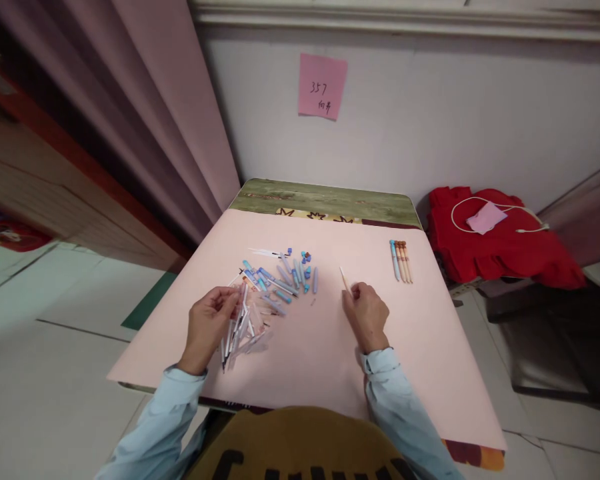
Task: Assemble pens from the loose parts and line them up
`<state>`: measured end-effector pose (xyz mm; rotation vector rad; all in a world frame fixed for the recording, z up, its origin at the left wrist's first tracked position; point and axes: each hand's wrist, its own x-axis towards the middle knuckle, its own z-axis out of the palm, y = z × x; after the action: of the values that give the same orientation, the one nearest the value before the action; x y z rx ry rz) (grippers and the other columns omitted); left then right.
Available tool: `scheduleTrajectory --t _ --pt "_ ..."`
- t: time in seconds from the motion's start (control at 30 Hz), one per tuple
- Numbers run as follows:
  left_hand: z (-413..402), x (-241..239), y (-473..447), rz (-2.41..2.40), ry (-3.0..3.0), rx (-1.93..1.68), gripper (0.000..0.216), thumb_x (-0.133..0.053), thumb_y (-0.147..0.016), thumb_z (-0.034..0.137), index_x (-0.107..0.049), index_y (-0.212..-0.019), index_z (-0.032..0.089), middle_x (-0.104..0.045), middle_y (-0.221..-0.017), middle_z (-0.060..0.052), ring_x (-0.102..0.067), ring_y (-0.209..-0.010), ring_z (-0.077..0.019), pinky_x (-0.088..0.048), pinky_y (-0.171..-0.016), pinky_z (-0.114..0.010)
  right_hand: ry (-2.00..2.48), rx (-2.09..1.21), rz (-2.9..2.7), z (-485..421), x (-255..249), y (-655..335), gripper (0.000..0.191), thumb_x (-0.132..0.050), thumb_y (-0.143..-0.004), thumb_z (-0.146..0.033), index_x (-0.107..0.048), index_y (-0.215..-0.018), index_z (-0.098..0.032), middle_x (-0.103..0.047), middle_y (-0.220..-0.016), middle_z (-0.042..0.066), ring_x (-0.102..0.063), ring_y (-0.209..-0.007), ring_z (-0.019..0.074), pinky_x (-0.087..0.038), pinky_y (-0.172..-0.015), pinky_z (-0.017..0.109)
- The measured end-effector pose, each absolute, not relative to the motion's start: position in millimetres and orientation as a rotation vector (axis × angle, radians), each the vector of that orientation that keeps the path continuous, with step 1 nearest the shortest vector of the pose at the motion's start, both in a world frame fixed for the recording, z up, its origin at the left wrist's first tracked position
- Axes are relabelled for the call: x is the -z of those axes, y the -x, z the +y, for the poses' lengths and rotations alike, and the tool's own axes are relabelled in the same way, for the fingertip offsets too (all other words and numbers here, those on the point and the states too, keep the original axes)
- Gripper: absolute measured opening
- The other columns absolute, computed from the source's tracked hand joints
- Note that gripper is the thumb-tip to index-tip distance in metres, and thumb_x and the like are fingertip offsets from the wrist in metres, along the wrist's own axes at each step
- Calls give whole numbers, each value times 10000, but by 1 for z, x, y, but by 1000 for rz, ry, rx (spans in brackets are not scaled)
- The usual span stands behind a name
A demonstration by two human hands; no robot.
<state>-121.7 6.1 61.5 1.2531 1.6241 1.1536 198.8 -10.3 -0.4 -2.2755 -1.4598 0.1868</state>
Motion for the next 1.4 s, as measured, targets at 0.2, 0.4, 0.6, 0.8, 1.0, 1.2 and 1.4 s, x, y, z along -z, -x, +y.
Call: scheduleTrajectory --t 0.2,0.4,0.6,0.8,1.0,1.2,1.4 --pt "2 -58 125 1606 -1254 -1148 238 -714 -729 377 -659 -812 162 -620 -608 12 -540 -521 -104 -459 -517 -205 2251 -135 -1491 -5 8 -195 163 -570 -894 -348 -653 -911 -209 -637 -839 16 -520 -683 142 -206 -582 276" --pt "-1 -60 129 1622 -1246 -1152 219 -700 -711 366 -657 -790 167 -618 -597 10 -545 -518 -114 -470 -516 -215 2133 -160 -1482 -2 16 -199 218 -583 -882 -401 -675 -927 -209 -647 -851 16 -533 -715 144 -243 -599 260" --pt "-1 -57 137 1640 -1275 -1140 234 -698 -721 383 -661 -799 165 -621 -617 11 -544 -526 -110 -463 -520 -212 1862 -63 -1299 -8 9 -196 310 -527 -915 -438 -689 -961 -178 -650 -822 29 -554 -700 146 -365 -649 262" --pt "5 -54 140 1666 -1293 -1149 229 -694 -725 378 -657 -807 168 -627 -641 4 -554 -538 -117 -470 -533 -221 1588 -358 -1320 -10 3 -163 308 -551 -907 -434 -699 -841 -172 -618 -661 -7 -513 -576 120 -401 -593 241" --pt "11 -60 157 1767 -1310 -1222 255 -702 -711 378 -661 -856 172 -663 -721 -13 -580 -563 -121 -486 -547 -227 1647 -333 -1321 -8 11 -162 325 -528 -921 -440 -719 -883 -180 -658 -718 15 -556 -628 141 -407 -635 255" --pt "10 -60 179 1879 -1269 -1225 255 -706 -694 372 -664 -841 168 -658 -713 -6 -576 -541 -113 -486 -529 -220 1922 -52 -1328 -6 12 -201 355 -571 -886 -491 -705 -1012 -187 -673 -879 53 -583 -762 181 -371 -659 279" --pt "7 -52 179 1868 -1277 -1200 276 -698 -703 395 -664 -861 170 -658 -729 -12 -588 -564 -124 -483 -539 -228 1852 -80 -1334 -7 12 -201 363 -554 -911 -483 -688 -1049 -175 -676 -947 76 -605 -841 200 -428 -756 301"
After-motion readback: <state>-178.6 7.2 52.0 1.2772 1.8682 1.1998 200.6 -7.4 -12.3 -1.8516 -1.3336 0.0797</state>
